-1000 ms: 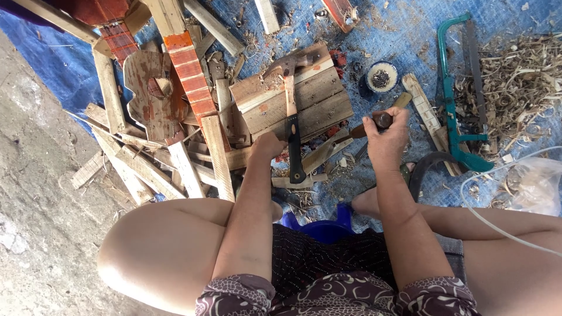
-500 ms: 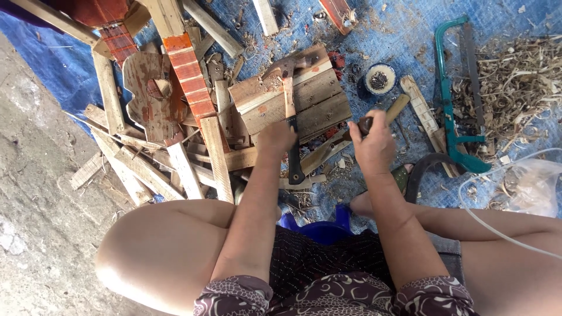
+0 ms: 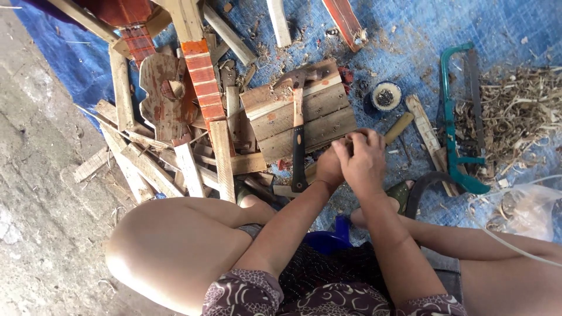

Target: The person is using a hammer and a small metal tool to work on wooden components, likely for instrument repair or construction.

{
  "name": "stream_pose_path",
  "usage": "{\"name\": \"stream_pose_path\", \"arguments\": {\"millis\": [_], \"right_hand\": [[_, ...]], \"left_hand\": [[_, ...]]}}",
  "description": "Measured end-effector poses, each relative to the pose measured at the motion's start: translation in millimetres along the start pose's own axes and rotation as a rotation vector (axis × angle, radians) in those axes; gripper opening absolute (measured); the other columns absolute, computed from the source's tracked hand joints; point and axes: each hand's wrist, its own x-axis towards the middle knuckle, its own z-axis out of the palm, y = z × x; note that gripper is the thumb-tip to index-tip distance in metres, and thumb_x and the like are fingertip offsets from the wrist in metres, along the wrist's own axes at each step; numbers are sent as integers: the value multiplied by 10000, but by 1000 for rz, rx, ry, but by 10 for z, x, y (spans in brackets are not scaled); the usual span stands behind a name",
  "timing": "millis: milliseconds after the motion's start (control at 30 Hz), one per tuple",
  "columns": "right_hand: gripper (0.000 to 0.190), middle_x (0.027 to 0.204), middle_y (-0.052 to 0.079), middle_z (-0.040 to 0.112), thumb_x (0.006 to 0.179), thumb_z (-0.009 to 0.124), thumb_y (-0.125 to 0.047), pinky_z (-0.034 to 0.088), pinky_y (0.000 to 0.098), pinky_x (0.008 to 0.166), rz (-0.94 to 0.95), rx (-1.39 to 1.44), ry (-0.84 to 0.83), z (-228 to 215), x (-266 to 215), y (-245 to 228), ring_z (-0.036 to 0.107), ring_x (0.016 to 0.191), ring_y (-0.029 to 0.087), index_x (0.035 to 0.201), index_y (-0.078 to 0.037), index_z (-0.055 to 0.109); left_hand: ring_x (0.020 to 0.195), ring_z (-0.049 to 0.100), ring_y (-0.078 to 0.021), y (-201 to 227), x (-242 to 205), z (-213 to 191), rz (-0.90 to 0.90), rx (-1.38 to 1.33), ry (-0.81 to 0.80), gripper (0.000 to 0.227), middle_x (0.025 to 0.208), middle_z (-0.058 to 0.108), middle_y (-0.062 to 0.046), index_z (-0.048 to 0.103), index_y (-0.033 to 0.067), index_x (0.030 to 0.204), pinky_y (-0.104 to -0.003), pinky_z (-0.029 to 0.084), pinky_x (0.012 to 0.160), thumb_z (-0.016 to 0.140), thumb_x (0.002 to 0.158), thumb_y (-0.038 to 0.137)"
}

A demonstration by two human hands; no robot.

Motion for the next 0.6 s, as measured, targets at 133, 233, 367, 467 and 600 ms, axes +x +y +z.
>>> {"name": "stream_pose_path", "arguments": {"millis": [133,233,367,467,600], "right_hand": [[528,1031,121,652,889,769,-514,569,482,769,-109,-76,-112,338,124,-87,684,1001,362,1240,-131,678],[618,1230,217,697,913,720,-424,392,660,1076,5,-171,-595,181,584,-599,629,1225,438,1418,-117,537],[561,1267,251,705,953,692,-329,-21,600,1257,-82,-393,-799,287,868,-1160,610,1277,373,1396,-10,565],[717,1319,324,643,1015,571,-254,51,583,1250,-26,-239,-923,295,919,-1451,567,1325,398,1579,71,270],[948,938,161,724,994,609,-489,477,501,691,202,-241,-995,1054,810,-1141,685,829,360,1637,-46,73]], "left_hand": [[1175,652,-393,8,58,-38,28,16,43,405,1258,691,-200,613,93,1362,-526,518,1047,484,1006,237],[1141,657,-389,-21,109,-67,49,32,69,383,1225,694,-195,621,92,1334,-521,524,1017,486,1005,234],[1094,664,-383,-82,185,-186,75,63,101,354,1181,699,-189,633,90,1296,-514,531,977,488,1004,229],[1059,670,-379,-187,263,-233,86,82,122,334,1148,702,-185,642,89,1268,-508,536,946,489,1004,225],[1013,677,-374,-291,232,-420,115,120,142,309,1105,707,-179,653,87,1230,-502,543,906,491,1003,220]]}}
